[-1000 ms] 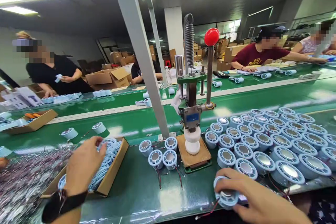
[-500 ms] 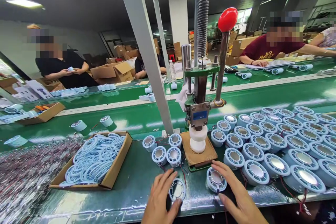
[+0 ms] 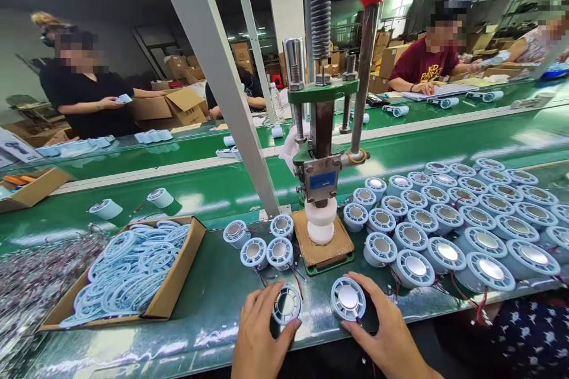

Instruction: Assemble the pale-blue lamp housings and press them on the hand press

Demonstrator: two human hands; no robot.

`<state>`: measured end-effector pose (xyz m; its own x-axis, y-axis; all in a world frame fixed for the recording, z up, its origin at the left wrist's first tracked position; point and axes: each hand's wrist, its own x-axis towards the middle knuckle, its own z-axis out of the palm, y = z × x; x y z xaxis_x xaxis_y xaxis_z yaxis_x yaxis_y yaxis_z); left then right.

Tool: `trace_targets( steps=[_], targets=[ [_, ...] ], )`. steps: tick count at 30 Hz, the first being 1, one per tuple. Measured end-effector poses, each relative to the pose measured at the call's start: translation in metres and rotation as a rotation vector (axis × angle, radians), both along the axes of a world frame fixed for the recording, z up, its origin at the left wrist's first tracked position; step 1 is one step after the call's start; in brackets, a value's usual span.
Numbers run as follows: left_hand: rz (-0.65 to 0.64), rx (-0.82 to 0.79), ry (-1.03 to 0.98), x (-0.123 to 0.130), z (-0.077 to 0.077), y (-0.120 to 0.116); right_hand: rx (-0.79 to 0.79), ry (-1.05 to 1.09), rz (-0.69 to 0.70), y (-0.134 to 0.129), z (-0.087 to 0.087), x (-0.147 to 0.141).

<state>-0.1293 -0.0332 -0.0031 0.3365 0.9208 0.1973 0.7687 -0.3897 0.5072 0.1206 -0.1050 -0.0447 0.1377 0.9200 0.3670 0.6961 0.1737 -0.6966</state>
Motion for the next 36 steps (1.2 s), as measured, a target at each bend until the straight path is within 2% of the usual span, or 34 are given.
trace_targets(
  steps=[2,5,7,11,15,23,29,32,36],
  targets=[
    [-0.003,0.056,-0.09,0.007,0.003,-0.003,0.051,-0.001,0.002,0.002,0.002,-0.011],
    [-0.193,0.122,-0.144,0.028,0.013,-0.009,0.173,0.02,0.018,0.01,0.006,-0.032],
    [-0.269,0.081,-0.13,0.043,0.021,-0.013,0.242,0.029,0.032,0.015,0.007,-0.044],
    [-0.19,-0.093,-0.17,0.062,0.031,-0.017,0.266,0.011,0.028,0.019,0.006,-0.051],
    [-0.136,-0.184,-0.232,0.059,0.028,-0.021,0.288,0.02,-0.022,0.018,0.005,-0.051],
    [0.06,-0.267,-0.346,0.063,0.023,-0.028,0.306,0.015,-0.061,0.018,0.009,-0.052],
    [0.151,-0.282,-0.438,0.071,0.022,-0.032,0.224,0.13,0.008,0.017,-0.006,-0.053],
    [0.164,-0.291,-0.481,0.072,0.017,-0.034,0.183,0.186,0.039,0.015,-0.011,-0.054],
    [0.161,-0.285,-0.496,0.074,0.01,-0.038,0.197,0.166,0.031,0.015,-0.007,-0.052]
  ],
)
